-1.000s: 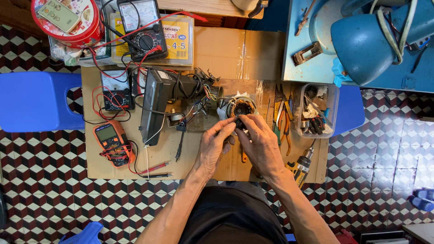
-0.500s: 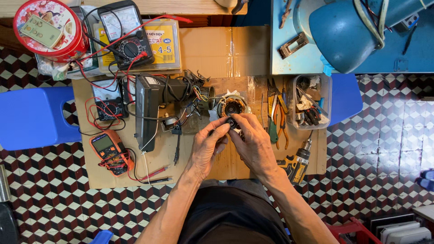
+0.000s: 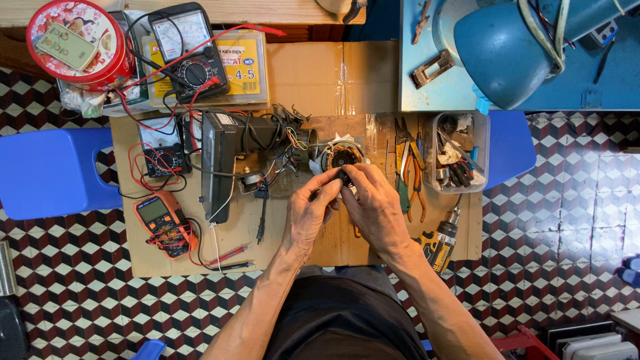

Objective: The person cleans a small cylindrical metal part with a white cloth, then uses a screwdriver to adjust the interior of a motor stator. They repeatedly handle the cylindrical part, inspecting it and placing it into the stator before removing it again.

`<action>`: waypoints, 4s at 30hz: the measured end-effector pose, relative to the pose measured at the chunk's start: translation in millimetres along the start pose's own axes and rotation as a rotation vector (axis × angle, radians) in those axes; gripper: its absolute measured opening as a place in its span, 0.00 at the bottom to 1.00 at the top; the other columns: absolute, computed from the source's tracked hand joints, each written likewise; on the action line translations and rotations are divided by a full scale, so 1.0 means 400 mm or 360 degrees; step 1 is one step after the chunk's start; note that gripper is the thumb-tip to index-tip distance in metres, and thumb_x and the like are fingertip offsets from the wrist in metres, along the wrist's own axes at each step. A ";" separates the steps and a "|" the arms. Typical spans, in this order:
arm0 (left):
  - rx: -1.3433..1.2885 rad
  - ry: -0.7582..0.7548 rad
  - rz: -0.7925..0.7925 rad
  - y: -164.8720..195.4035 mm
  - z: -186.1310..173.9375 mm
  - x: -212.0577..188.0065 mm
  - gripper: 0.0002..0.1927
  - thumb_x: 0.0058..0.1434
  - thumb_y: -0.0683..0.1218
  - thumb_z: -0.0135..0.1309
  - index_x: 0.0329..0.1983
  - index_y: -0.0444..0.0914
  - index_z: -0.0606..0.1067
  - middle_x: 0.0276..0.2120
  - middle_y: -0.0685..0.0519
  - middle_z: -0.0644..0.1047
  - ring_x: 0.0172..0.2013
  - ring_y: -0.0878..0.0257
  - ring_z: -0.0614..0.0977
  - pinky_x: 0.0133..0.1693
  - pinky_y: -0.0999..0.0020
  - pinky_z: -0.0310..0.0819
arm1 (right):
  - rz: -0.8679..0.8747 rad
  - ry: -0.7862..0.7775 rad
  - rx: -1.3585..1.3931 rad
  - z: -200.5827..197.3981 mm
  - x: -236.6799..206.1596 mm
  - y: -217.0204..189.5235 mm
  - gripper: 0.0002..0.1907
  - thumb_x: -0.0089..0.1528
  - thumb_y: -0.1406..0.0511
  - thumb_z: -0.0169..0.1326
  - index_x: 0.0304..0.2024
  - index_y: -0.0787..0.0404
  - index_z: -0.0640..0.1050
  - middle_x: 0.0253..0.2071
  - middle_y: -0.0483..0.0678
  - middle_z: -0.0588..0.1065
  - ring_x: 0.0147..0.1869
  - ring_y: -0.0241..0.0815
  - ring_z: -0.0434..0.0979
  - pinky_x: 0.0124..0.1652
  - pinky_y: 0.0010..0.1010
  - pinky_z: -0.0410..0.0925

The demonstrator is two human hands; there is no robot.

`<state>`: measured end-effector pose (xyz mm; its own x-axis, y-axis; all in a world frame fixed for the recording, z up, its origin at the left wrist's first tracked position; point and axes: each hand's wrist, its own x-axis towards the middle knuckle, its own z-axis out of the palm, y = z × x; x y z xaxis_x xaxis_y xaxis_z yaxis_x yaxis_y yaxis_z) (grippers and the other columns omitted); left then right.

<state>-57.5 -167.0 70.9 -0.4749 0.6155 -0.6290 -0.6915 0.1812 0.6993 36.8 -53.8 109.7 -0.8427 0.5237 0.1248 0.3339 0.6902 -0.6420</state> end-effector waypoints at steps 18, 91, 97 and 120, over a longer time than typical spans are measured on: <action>-0.0242 0.0038 -0.0019 0.006 -0.026 -0.004 0.19 0.64 0.50 0.59 0.54 0.37 0.81 0.35 0.58 0.80 0.26 0.75 0.73 0.23 0.81 0.60 | 0.0402 -0.0095 0.0204 -0.025 0.029 -0.022 0.19 0.60 0.67 0.63 0.54 0.62 0.79 0.45 0.50 0.78 0.35 0.39 0.79 0.35 0.30 0.74; -0.0472 -0.0148 -0.0267 -0.103 0.100 -0.014 0.22 0.68 0.51 0.55 0.61 0.35 0.78 0.31 0.56 0.77 0.20 0.76 0.70 0.18 0.83 0.59 | 0.0529 0.0207 0.0185 -0.112 -0.148 0.060 0.17 0.62 0.68 0.62 0.54 0.63 0.77 0.43 0.49 0.75 0.38 0.37 0.77 0.39 0.26 0.74; -0.0348 -0.0061 -0.0306 -0.054 0.086 -0.040 0.22 0.64 0.51 0.57 0.60 0.38 0.79 0.25 0.59 0.77 0.17 0.76 0.66 0.18 0.82 0.53 | 0.0732 0.0246 0.0126 -0.045 -0.149 0.193 0.16 0.62 0.68 0.60 0.52 0.65 0.78 0.42 0.54 0.75 0.38 0.45 0.78 0.40 0.34 0.72; 0.0085 0.0281 -0.0093 0.026 0.005 0.057 0.19 0.61 0.52 0.60 0.50 0.36 0.79 0.20 0.58 0.74 0.19 0.74 0.69 0.20 0.79 0.54 | 0.0593 0.0087 0.0068 0.147 0.054 0.401 0.16 0.62 0.73 0.54 0.54 0.64 0.77 0.43 0.54 0.71 0.34 0.41 0.73 0.30 0.30 0.71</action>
<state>-74.6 -149.5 64.6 -0.5260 0.4595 -0.7157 -0.6930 0.2563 0.6739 47.3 38.9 -35.0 -0.6426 0.7616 -0.0837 0.5944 0.4267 -0.6816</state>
